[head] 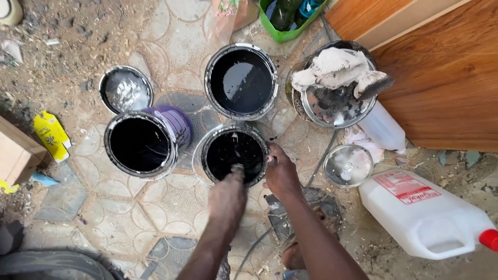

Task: Mixing and pouring dark paint in multiple cans using a wooden stick

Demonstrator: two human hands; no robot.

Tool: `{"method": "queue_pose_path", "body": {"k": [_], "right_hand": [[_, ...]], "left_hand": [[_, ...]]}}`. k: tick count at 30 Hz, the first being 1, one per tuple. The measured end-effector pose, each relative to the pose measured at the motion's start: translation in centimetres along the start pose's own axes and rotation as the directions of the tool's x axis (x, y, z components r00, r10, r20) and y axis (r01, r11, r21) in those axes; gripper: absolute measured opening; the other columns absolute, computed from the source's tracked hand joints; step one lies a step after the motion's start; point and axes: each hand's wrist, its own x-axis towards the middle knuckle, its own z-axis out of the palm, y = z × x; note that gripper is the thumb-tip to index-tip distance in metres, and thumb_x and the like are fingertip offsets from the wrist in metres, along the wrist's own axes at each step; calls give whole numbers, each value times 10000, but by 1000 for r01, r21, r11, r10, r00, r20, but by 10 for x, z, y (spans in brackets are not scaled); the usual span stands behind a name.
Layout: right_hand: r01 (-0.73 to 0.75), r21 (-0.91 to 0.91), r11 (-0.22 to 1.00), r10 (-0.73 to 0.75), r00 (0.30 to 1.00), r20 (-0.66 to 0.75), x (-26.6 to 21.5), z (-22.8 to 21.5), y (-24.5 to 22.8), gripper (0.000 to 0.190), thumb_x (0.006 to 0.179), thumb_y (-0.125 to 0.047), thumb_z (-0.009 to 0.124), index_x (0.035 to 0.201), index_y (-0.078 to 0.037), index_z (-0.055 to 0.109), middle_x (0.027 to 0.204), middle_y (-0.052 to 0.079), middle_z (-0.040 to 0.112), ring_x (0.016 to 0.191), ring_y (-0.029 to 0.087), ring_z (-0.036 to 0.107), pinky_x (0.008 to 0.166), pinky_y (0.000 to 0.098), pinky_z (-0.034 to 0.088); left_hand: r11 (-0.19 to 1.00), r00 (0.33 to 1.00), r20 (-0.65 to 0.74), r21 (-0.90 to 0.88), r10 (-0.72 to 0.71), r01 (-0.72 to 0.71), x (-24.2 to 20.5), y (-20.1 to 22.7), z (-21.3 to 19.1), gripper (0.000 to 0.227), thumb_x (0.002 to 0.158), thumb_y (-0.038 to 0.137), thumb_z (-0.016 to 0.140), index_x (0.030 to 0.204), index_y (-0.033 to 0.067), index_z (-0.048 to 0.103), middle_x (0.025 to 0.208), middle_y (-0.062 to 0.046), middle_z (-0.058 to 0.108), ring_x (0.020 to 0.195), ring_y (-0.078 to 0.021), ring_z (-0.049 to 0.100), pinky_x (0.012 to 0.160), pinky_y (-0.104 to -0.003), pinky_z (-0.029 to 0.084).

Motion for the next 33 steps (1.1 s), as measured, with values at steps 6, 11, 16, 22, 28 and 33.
{"method": "queue_pose_path", "body": {"k": [6, 11, 16, 22, 28, 33], "right_hand": [[10, 6, 1000, -10, 1000, 0, -6, 1, -6, 458, 1069, -225, 400, 1520, -267, 468, 1098, 272, 729, 828, 322, 781, 711, 333, 685], [19, 12, 1000, -19, 1000, -17, -15, 1, -8, 463, 1075, -223, 393, 1532, -239, 460, 1145, 299, 708, 892, 321, 777, 759, 353, 689], [14, -150, 989, -27, 996, -82, -15, 18, 20, 455, 1102, -310, 348, 1543, -354, 450, 976, 189, 771, 929, 343, 762, 855, 451, 553], [228, 198, 953, -212, 972, -101, -53, 49, 15, 508, 1067, -361, 340, 1527, -170, 436, 1509, 306, 465, 1367, 551, 450, 1113, 698, 415], [526, 22, 850, -521, 846, -109, 4, 71, 20, 1052, 768, -627, 818, 1456, -1, 327, 1348, 344, 463, 1278, 501, 509, 968, 741, 510], [511, 285, 811, -547, 835, 57, 39, 65, 25, 950, 708, -586, 901, 1285, -48, 372, 1282, 170, 261, 1329, 419, 283, 1177, 646, 283]], "left_hand": [[993, 975, -189, 4, -117, 120, 26, -8, -53, 426, 957, 104, 481, 1354, 196, 607, 863, -123, 733, 759, -330, 766, 718, -472, 628], [995, 996, 7, 27, -91, 91, -10, 4, -33, 394, 965, 189, 509, 1338, 236, 624, 885, -111, 754, 785, -323, 765, 738, -493, 620], [944, 994, -67, -323, -89, 63, -5, -7, -47, 414, 943, 239, 524, 1331, 296, 656, 994, -189, 765, 963, -464, 727, 885, -627, 568], [970, 929, -328, 220, 172, -102, 19, -66, -41, 503, 945, 208, 478, 1432, 291, 572, 913, -74, 724, 709, -312, 749, 655, -488, 619], [956, 939, -299, 280, 172, -86, 16, -110, -45, 560, 896, 215, 493, 1450, 288, 537, 912, -80, 718, 703, -334, 747, 665, -494, 613], [989, 985, -92, -22, -147, 146, -13, -97, -49, 311, 886, 207, 524, 1160, 213, 671, 800, -152, 737, 787, -434, 758, 712, -549, 599]]}}
